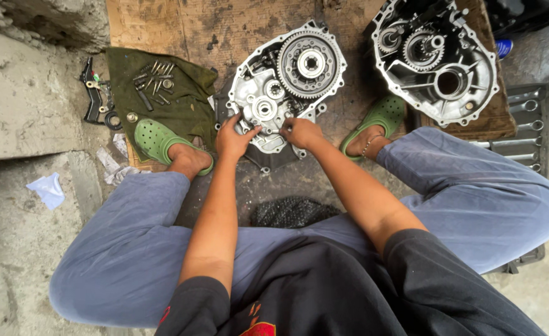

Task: The person sits on the floor and uses a wrench to tighten bolts on a disassembled engine casing. They rotate the wrench and adjust their grip to secure fasteners on the engine's internal components.

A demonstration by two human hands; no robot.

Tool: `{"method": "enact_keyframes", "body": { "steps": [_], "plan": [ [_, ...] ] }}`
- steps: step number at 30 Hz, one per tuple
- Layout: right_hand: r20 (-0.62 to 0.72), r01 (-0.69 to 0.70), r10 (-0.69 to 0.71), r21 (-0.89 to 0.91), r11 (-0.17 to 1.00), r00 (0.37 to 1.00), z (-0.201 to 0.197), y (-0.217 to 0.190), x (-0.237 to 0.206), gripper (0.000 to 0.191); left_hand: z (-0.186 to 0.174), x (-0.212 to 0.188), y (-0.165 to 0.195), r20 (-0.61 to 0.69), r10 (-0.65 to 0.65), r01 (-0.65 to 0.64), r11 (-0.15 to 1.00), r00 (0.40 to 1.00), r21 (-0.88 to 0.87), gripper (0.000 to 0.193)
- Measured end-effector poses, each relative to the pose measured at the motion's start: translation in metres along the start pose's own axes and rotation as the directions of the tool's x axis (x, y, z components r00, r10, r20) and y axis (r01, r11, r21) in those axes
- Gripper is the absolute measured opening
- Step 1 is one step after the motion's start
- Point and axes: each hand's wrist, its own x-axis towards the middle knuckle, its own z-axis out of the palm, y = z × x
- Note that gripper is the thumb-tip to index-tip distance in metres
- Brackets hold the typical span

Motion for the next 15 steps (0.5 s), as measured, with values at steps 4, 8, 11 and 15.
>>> {"method": "enact_keyframes", "body": {
  "steps": [4,8,11,15],
  "plan": [
    [-0.058,0.038,-0.049,-0.18,0.983,0.997,-0.015,-0.015,0.002,0.034,-0.001,-0.002,-0.002,-0.001,-0.025,0.025,1.0,1.0,0.008,0.081],
    [-0.01,0.191,-0.21,-0.382,0.904,0.978,-0.044,-0.024,0.016,0.028,-0.001,-0.001,-0.003,-0.019,0.022,-0.022,1.0,1.0,0.014,0.08],
    [0.036,0.263,-0.282,-0.486,0.833,0.959,-0.052,-0.029,0.02,0.023,-0.001,0.0,-0.003,-0.01,0.025,-0.024,1.0,1.0,0.016,0.08],
    [0.109,0.367,-0.368,-0.532,0.763,0.923,-0.056,-0.032,0.023,0.021,-0.001,-0.001,-0.003,-0.002,0.009,-0.009,1.0,1.0,0.01,0.08]
  ]
}}
